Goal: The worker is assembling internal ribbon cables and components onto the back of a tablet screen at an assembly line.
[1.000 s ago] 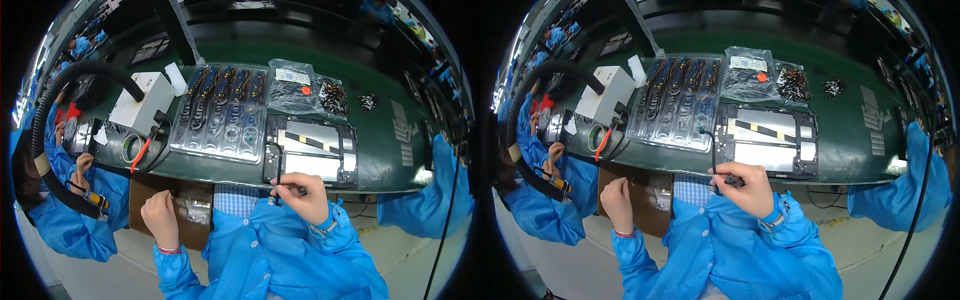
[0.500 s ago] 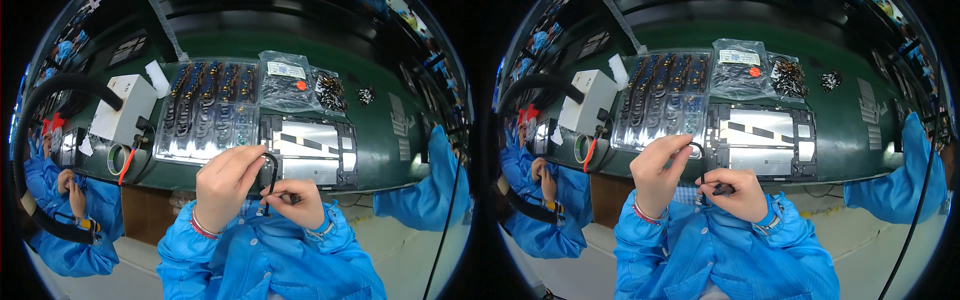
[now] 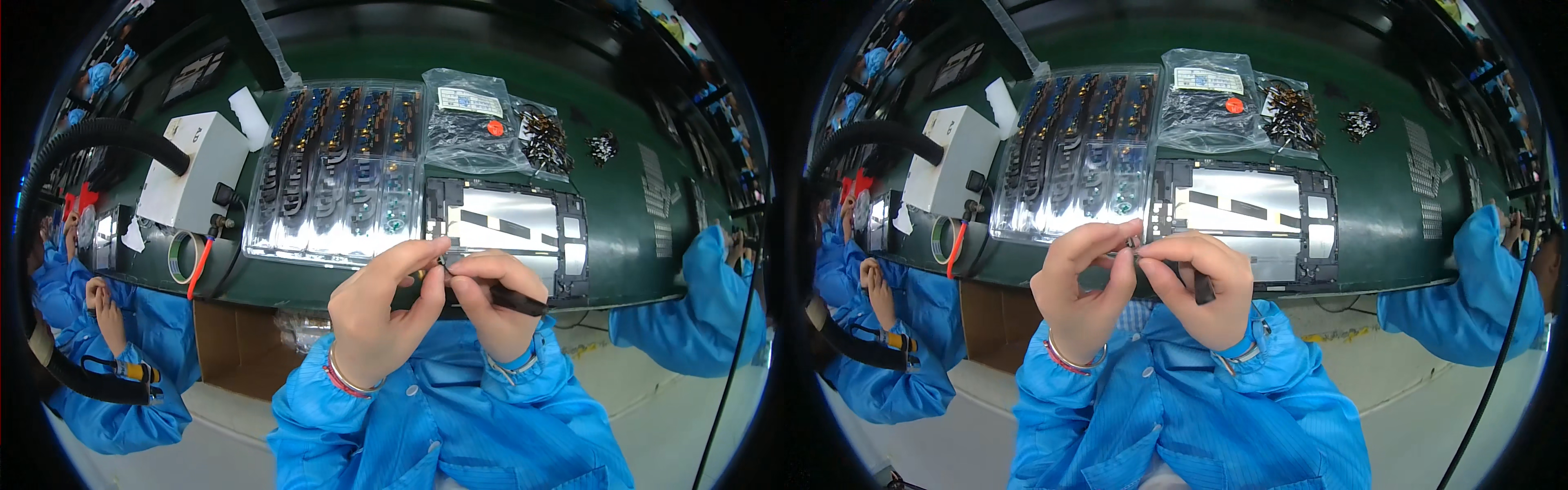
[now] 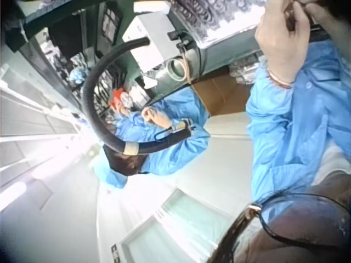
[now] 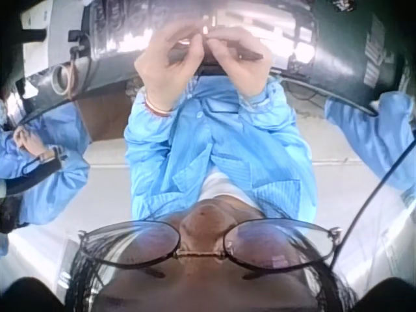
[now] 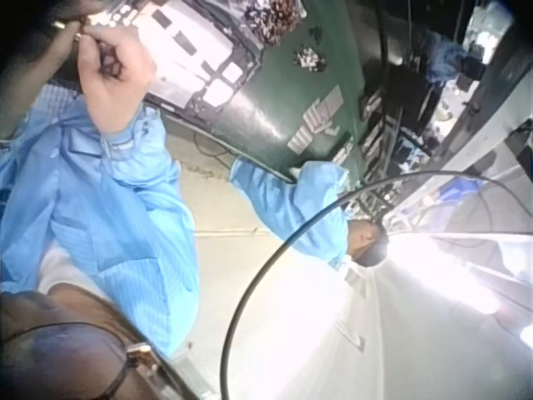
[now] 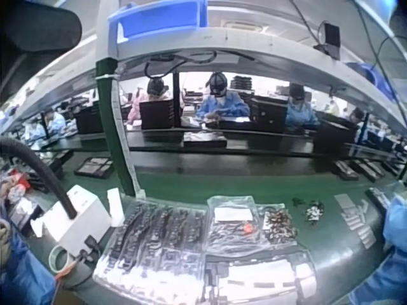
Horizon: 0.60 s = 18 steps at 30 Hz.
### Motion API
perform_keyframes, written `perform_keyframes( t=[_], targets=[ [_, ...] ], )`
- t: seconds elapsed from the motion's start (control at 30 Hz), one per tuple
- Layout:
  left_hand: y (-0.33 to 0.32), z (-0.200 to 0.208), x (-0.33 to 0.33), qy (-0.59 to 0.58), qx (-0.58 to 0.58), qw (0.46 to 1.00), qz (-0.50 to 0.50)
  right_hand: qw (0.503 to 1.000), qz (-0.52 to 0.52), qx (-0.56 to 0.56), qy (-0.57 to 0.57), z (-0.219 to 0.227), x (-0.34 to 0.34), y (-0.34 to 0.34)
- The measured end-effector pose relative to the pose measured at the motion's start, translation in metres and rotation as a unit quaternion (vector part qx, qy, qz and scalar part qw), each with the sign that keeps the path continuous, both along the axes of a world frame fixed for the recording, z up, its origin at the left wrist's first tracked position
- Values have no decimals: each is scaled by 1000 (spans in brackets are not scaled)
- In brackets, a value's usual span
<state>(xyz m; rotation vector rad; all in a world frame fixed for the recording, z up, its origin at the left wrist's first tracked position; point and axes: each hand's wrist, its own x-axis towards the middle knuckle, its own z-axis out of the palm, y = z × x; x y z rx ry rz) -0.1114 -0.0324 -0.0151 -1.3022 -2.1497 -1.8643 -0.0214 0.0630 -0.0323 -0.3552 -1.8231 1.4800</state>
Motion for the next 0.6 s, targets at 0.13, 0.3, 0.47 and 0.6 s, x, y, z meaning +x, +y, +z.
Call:
perform_keyframes(
  t=[0.13,0.3,0.47,0.6],
  targets=[
    [-2,-9,0,2,47,999,13,997,-28,72,18,4,-2,-6],
    [1,-9,-3,32,55,998,4,995,-41,89,23,3,0,-5],
    [0,-6,-6,36,46,998,-2,996,-40,76,10,0,3,-4],
    [4,-2,-32,102,-16,994,20,996,-45,76,3,-4,8,3]
  ],
)
